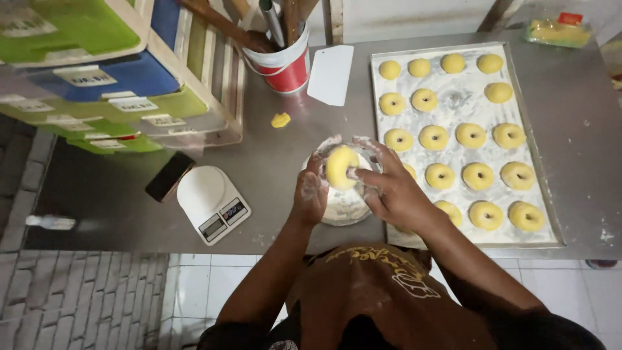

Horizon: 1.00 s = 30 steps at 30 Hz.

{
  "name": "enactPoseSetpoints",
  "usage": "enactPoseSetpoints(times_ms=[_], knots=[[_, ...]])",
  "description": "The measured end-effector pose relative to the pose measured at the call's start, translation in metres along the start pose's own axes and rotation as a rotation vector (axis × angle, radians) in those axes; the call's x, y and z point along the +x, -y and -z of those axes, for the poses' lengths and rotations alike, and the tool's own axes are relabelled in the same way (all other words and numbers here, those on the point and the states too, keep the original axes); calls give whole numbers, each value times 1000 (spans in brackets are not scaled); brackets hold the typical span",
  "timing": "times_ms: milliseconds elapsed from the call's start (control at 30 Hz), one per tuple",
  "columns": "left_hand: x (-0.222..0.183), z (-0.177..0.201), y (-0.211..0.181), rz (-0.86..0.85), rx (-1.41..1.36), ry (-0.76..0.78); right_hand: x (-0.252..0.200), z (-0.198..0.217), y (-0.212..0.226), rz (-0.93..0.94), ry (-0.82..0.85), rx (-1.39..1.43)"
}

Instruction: Shaping dough into donuts, dipping them in flour, and placing them on a baking tray

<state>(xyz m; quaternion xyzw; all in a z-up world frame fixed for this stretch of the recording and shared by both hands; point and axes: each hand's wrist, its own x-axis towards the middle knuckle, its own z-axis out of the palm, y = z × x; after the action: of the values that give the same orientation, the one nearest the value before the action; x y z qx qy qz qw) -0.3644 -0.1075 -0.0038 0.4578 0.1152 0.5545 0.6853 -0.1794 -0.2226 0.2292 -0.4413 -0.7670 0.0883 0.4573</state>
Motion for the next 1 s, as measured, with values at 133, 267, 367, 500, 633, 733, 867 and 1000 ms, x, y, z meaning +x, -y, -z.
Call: enactPoseSetpoints(times_ms=[133, 267, 367, 500, 633, 733, 867, 1000], knots=[[32, -110, -123, 26, 510, 223, -2, 6, 0, -32, -72, -59], [49, -140, -167, -41, 959, 262, -5, 5, 9, -144, -185, 123], [54, -138, -180, -163, 1149, 338, -1, -5, 20, -258, -277, 315], [55, -150, -203, -387, 1171, 308, 7, -15, 21, -325, -291, 407], [42, -138, -184, -396, 1026, 203, -2, -34, 0, -274, -274, 440], [29, -111, -158, -350, 1221, 190, -2, -37, 3, -360, -233, 362], [25, -93, -145, -294, 1515, 391, 4, -49, 4, -383, 48, 99], [26, -97, -147, -135, 1862, 561, -6, -73, -27, -419, 132, 137]])
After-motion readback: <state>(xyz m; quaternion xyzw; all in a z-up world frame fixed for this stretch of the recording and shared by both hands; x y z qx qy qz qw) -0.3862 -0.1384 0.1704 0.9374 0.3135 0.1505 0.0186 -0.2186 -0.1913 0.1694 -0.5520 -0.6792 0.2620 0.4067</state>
